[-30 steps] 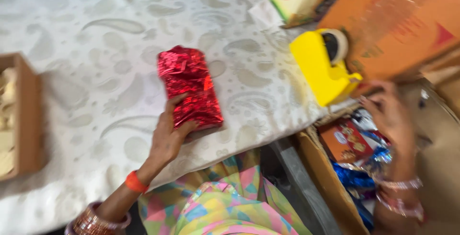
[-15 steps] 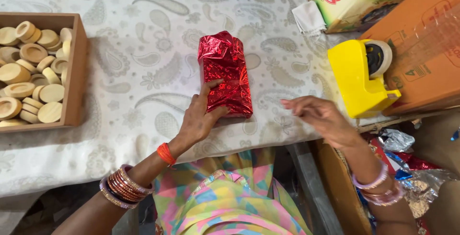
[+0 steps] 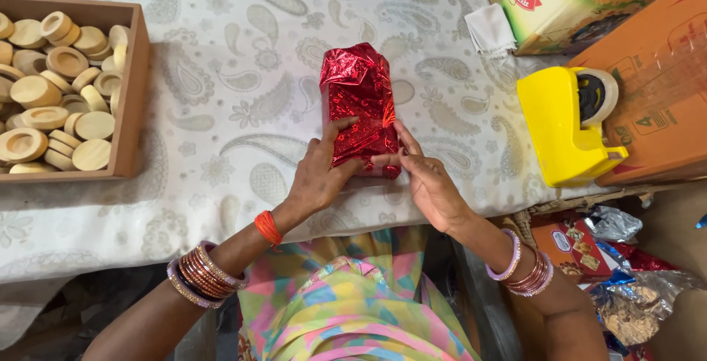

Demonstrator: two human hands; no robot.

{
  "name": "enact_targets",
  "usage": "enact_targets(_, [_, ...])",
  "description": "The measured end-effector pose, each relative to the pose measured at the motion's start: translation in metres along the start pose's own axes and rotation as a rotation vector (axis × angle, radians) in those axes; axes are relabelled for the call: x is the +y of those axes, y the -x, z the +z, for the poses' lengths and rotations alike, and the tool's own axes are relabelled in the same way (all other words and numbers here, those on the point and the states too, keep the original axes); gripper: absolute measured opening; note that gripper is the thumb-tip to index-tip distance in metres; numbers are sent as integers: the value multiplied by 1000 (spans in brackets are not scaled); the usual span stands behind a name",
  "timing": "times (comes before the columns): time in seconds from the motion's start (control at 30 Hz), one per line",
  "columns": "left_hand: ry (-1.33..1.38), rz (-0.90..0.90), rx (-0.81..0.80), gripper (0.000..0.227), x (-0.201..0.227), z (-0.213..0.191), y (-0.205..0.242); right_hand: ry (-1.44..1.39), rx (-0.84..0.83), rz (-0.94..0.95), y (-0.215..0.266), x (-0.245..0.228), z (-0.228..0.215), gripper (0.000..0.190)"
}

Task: The person wraps a small box with red metallic paper, folds the edges, and secures them with tape. They then place the wrapped box into a stack of similarly wrapped boxes. Finally, they pick up a wooden box half and wipe it with a white cloth.

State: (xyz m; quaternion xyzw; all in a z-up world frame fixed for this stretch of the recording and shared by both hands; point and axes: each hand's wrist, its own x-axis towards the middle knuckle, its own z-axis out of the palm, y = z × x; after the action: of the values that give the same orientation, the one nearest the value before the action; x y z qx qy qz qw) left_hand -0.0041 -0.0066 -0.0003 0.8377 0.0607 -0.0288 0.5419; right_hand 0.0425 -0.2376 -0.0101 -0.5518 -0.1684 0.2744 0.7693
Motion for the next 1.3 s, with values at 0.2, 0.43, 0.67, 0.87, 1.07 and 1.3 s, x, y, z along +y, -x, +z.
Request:
enact_targets(0.2, [49, -20, -24, 75, 7, -3, 3, 53, 79, -1, 1, 3, 9, 45])
enact_targets(0.43, [87, -54, -42, 74, 13, -6, 5, 94, 65, -3, -1, 4, 8, 41])
enact_targets(0.67, [85, -56, -46, 75, 10, -5, 3, 171, 94, 3, -4, 4, 9, 39])
enact_targets(0.87, [79, -57, -44, 76, 12, -7, 5, 238, 118, 6, -6, 10, 7, 35])
enact_targets(1.07, [86, -57, -48, 76, 11, -7, 5, 349, 148, -28, -7, 13, 9, 27])
enact_targets(1.3, [74, -32, -40, 78, 5, -4, 4, 407, 140, -108, -10, 15, 13, 25])
